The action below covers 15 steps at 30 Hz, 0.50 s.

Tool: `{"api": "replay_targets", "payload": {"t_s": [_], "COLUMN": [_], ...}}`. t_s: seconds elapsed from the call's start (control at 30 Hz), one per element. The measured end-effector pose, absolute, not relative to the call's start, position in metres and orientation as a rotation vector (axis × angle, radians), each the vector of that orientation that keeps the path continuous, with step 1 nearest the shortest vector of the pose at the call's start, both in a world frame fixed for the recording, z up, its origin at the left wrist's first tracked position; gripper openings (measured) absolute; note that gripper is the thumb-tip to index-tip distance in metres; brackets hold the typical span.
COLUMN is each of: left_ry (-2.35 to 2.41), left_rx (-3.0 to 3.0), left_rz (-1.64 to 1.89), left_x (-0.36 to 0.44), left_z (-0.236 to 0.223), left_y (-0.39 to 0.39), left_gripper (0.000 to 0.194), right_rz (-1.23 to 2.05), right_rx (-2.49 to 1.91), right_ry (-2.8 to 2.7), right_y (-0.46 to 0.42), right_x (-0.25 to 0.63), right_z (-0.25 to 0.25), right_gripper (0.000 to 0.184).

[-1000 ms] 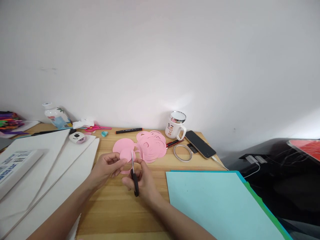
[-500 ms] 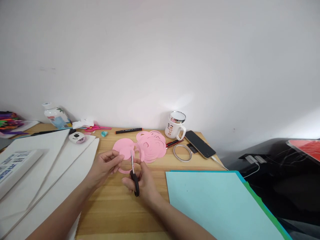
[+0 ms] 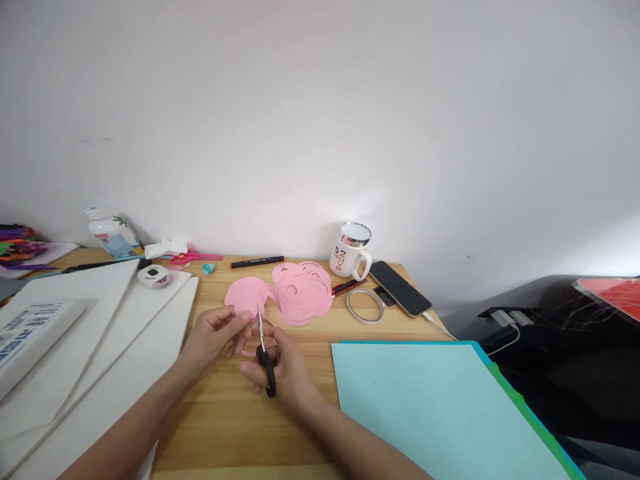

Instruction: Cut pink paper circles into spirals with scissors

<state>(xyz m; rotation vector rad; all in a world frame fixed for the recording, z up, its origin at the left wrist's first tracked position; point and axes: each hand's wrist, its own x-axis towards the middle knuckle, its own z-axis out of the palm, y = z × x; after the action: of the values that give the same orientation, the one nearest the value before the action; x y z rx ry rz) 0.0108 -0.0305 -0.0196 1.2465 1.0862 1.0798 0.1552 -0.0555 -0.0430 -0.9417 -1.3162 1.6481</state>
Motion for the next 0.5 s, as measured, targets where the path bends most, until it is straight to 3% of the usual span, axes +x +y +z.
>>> {"api": "replay_targets", "payload": {"t_s": [0.2, 0.5], "left_ry": [1.111, 1.143], "left_rx": [1.308, 1.336], "left_rz": [1.039, 1.017], "left_x": [0.0106, 0.0089], "left_z": [-0.0149, -0.018], "left_y": [-0.0323, -0.0318], "left_gripper": [0.035, 0.034], "right_rz": [1.627, 1.628], "right_rx": [-0.878, -0.871], "right_ry": [-1.269, -1.282], "right_y": [-0.0555, -0.0527], "right_x": [0.1557, 0.1599], "right_z": [-0.0386, -0.0425], "right_gripper": [0.056, 0.051]}}
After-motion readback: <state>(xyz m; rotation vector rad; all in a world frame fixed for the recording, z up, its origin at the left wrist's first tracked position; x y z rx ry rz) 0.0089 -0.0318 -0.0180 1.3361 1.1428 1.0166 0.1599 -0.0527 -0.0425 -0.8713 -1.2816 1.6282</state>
